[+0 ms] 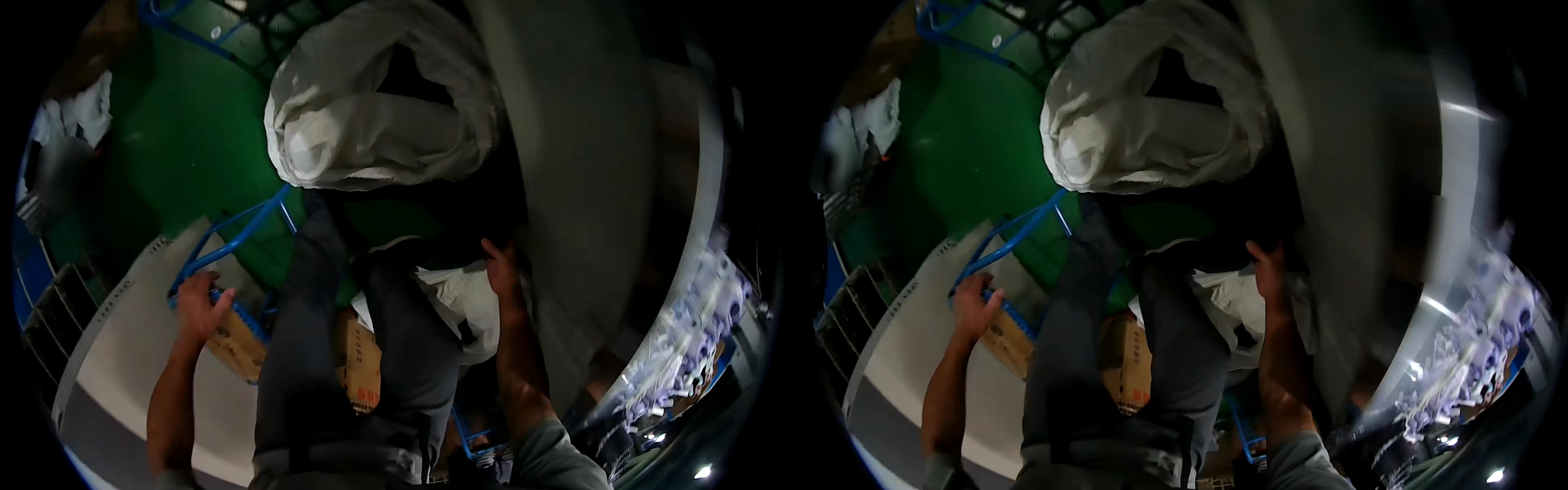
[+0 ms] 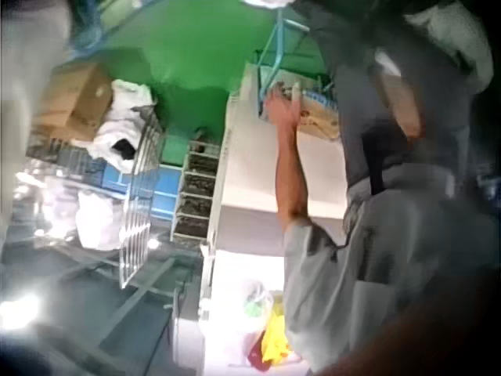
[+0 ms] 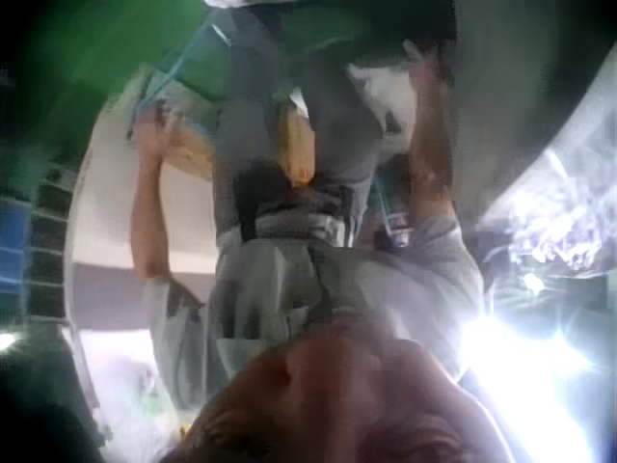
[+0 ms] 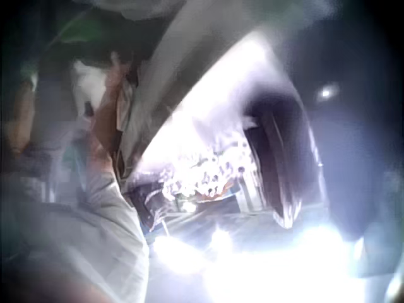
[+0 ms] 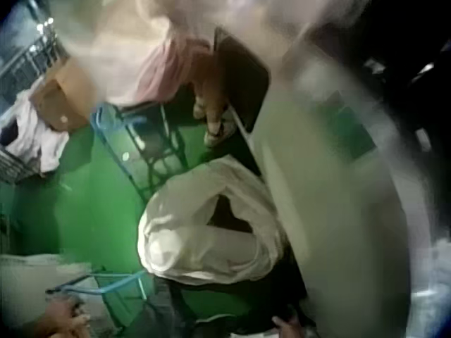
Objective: The person takes shoe soles from a bag, places them on a conveyor belt, and then inserts insoles into finished shoes moving along the line before reaching for a shopping bag.
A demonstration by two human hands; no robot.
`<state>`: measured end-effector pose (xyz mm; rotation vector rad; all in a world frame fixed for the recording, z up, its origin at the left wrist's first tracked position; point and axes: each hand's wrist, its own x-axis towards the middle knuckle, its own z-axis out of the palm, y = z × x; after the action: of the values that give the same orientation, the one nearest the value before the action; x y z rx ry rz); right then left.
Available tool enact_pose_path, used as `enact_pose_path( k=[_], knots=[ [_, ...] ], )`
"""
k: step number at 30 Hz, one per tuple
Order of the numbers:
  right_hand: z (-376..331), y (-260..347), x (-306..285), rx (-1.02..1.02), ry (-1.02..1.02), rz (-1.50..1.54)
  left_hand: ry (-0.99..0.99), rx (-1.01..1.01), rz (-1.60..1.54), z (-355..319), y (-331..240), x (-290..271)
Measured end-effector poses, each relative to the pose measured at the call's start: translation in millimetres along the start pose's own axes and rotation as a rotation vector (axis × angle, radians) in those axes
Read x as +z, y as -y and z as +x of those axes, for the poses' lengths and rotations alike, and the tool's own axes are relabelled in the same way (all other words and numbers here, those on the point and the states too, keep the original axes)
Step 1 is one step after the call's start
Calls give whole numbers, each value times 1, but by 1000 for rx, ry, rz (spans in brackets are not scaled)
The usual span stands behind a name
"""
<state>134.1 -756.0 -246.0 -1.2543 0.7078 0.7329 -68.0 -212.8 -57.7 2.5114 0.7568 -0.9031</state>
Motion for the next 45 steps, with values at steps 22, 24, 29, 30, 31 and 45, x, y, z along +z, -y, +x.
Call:
enact_pose_path(
  k=[22, 24, 29, 30, 31, 45],
  knots=[
    [221, -63, -66, 89, -201, -327, -308, 26, 74, -16, 36, 52],
    [221, -58, -52, 43, -307, -531, -344, 81, 82, -12, 35, 52],
    [194, -36, -6, -51, -469, -1070, -492, 143, 85, 2, 38, 61],
    [183, -33, 9, -49, -454, -1103, -577, 195, 112, 7, 33, 56],
    [167, -31, 26, -33, -409, -1087, -515, 161, 4, 8, 33, 57],
    [-120, 105, 419, 120, 560, -978, -210, -45, -338, -3, 9, 29]
  ],
)
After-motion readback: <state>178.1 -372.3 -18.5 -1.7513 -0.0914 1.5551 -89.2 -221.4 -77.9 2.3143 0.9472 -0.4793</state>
